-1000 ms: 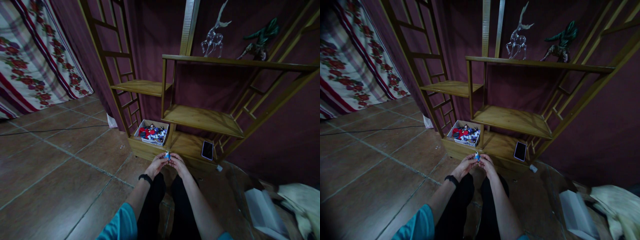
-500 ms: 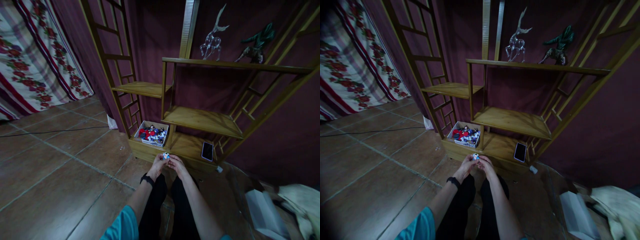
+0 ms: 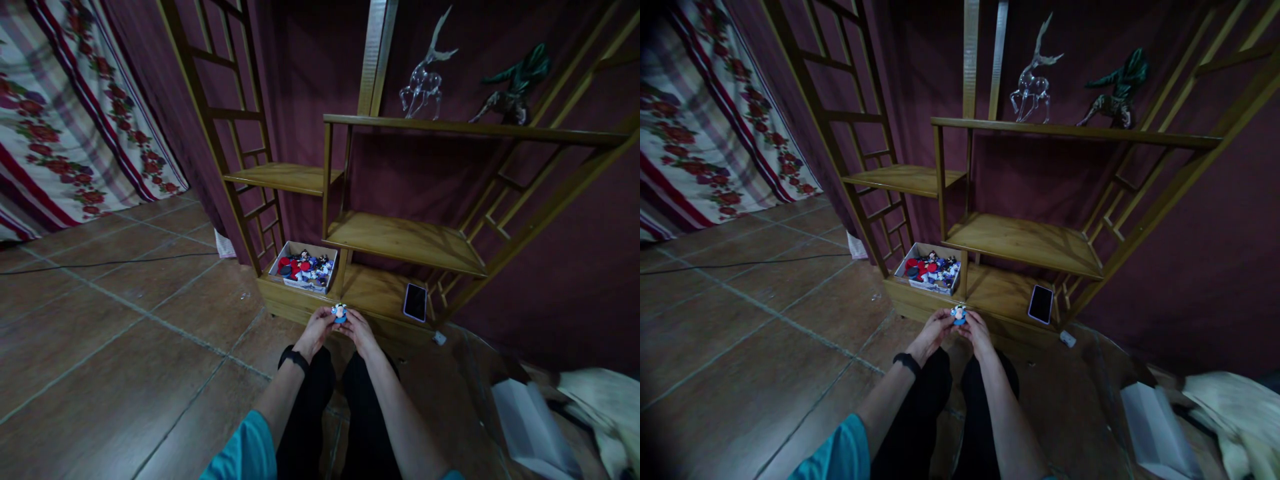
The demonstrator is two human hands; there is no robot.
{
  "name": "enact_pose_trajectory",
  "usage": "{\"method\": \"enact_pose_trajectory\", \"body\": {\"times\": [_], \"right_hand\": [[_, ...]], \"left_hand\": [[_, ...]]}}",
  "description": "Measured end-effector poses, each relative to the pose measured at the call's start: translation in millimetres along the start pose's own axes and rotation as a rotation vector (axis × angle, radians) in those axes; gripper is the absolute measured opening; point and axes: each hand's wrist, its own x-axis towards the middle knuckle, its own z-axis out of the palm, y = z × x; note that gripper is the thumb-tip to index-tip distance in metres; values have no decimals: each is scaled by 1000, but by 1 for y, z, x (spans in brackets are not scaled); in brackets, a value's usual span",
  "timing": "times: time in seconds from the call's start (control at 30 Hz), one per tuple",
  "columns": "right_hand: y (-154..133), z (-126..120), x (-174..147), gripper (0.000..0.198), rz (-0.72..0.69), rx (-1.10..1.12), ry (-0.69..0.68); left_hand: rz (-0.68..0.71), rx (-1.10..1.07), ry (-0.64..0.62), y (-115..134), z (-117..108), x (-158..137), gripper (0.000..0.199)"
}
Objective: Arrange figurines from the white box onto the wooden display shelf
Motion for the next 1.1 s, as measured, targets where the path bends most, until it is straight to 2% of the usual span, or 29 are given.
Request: {"method": "enact_pose_trajectory", "body": {"times": [1.1], "right_hand": [[-5,4,-4,27,45,-1,-42]], "left_hand": [[-8,-40,6,0,-13,0,23]]}}
